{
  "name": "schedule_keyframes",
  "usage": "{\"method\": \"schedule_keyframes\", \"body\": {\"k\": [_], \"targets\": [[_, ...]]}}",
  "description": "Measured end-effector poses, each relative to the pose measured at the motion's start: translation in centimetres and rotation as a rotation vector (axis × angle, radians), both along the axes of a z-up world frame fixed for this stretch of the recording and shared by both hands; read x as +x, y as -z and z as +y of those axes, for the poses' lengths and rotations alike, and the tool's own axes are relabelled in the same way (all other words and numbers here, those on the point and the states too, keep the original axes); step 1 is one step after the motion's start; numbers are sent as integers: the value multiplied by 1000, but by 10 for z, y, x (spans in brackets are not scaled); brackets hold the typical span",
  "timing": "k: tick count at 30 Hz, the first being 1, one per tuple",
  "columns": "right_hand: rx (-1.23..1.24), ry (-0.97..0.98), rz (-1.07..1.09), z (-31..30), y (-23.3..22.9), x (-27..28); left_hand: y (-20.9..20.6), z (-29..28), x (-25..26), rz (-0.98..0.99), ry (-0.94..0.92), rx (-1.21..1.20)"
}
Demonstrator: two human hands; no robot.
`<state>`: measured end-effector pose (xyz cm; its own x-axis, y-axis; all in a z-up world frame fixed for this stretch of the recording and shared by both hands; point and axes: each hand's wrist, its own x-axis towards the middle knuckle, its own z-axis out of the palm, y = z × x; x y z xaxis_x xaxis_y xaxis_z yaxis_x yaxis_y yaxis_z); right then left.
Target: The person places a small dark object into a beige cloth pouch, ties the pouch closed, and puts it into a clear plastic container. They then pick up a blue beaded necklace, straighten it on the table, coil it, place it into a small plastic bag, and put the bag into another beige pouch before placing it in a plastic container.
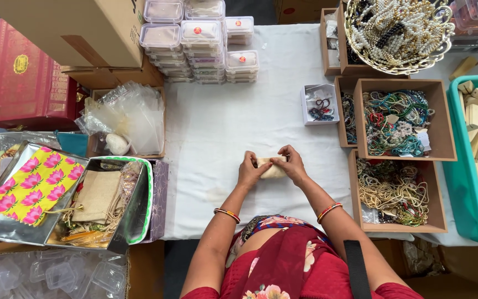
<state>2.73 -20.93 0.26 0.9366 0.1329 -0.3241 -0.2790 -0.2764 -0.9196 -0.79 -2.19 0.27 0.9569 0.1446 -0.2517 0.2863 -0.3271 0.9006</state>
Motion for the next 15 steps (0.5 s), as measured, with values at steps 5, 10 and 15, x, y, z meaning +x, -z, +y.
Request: {"method": "schedule_keyframes", "body": {"k": [5, 10, 15], "targets": [[217, -18, 107, -3, -37, 0, -22, 11, -2, -36, 68, -552], [320, -253, 157, -13, -30, -5, -38, 19, -6, 12, 152, -558], [200, -294, -32, -15, -35, -12, -52, 27, -3, 2, 262, -362]]}}
